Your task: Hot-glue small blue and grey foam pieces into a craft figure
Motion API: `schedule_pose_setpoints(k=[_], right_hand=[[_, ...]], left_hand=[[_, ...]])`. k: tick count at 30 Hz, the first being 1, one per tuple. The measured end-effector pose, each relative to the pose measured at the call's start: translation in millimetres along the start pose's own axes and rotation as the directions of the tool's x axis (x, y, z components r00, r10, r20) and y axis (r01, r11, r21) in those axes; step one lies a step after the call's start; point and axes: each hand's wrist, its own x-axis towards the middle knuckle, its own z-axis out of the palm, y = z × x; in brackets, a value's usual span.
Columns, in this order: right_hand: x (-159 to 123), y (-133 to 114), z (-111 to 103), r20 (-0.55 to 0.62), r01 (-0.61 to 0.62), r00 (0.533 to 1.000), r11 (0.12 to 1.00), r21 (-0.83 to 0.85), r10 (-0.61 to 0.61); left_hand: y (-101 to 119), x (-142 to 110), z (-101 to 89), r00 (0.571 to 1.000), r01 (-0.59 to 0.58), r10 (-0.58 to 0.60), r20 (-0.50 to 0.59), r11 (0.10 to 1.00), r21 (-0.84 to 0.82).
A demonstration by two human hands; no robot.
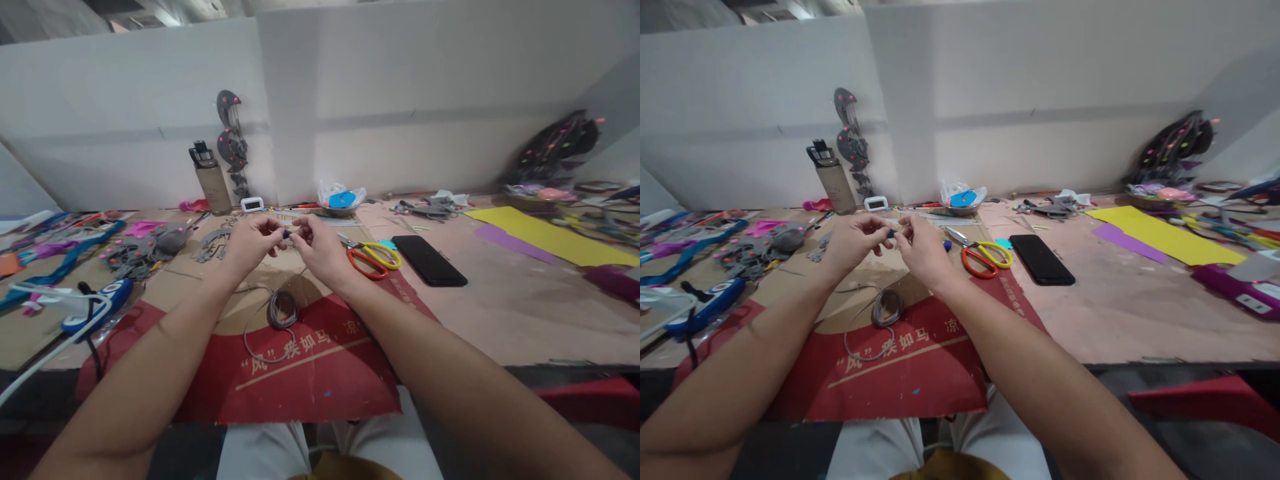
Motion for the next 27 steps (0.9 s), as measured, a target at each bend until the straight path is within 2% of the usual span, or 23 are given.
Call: schedule_pose_setpoints(k=[6,12,17,19,20,22,24,27], right_hand=[[-5,-13,-2,0.05,-0.001,0.999,0.999,0.033,0.0],[-13,-28,-2,0.143,0.072,0.987,0.997,0.042,-0.077],[-19,-39,-1,0.213,0.172,0.954,0.966,0.195,-0.213],[-22,-45,-3,0.254,0.172,0.935,0.944,0.283,-0.247],[-23,-48,-5,0.274,0.158,0.929,0.935,0.318,-0.25],[-27,-56,-8,0.306,0.133,0.917,0.92,0.37,-0.255],[-30,-64,-12,0.354,0.158,0.881,0.901,0.403,-0.313],[-30,-72,-16,0.484,0.271,0.742,0.868,0.415,-0.463]], left_hand=[[-6,5,-4.1,0.986,-0.004,-0.02,-0.168,0.989,-0.147],[-26,20,-15.7,0.941,-0.028,-0.097,-0.325,0.933,-0.359],[-37,32,-35.2,0.85,-0.094,-0.224,-0.476,0.826,-0.556],[-40,35,-43.2,0.808,-0.099,-0.293,-0.511,0.787,-0.609],[-42,37,-46.7,0.77,-0.123,-0.321,-0.551,0.773,-0.622],[-45,39,-52.2,0.743,-0.12,-0.366,-0.561,0.752,-0.649],[-47,40,-55.8,0.727,-0.103,-0.408,-0.552,0.73,-0.676],[-49,41,-58.6,0.715,-0.079,-0.474,-0.514,0.676,-0.733]])
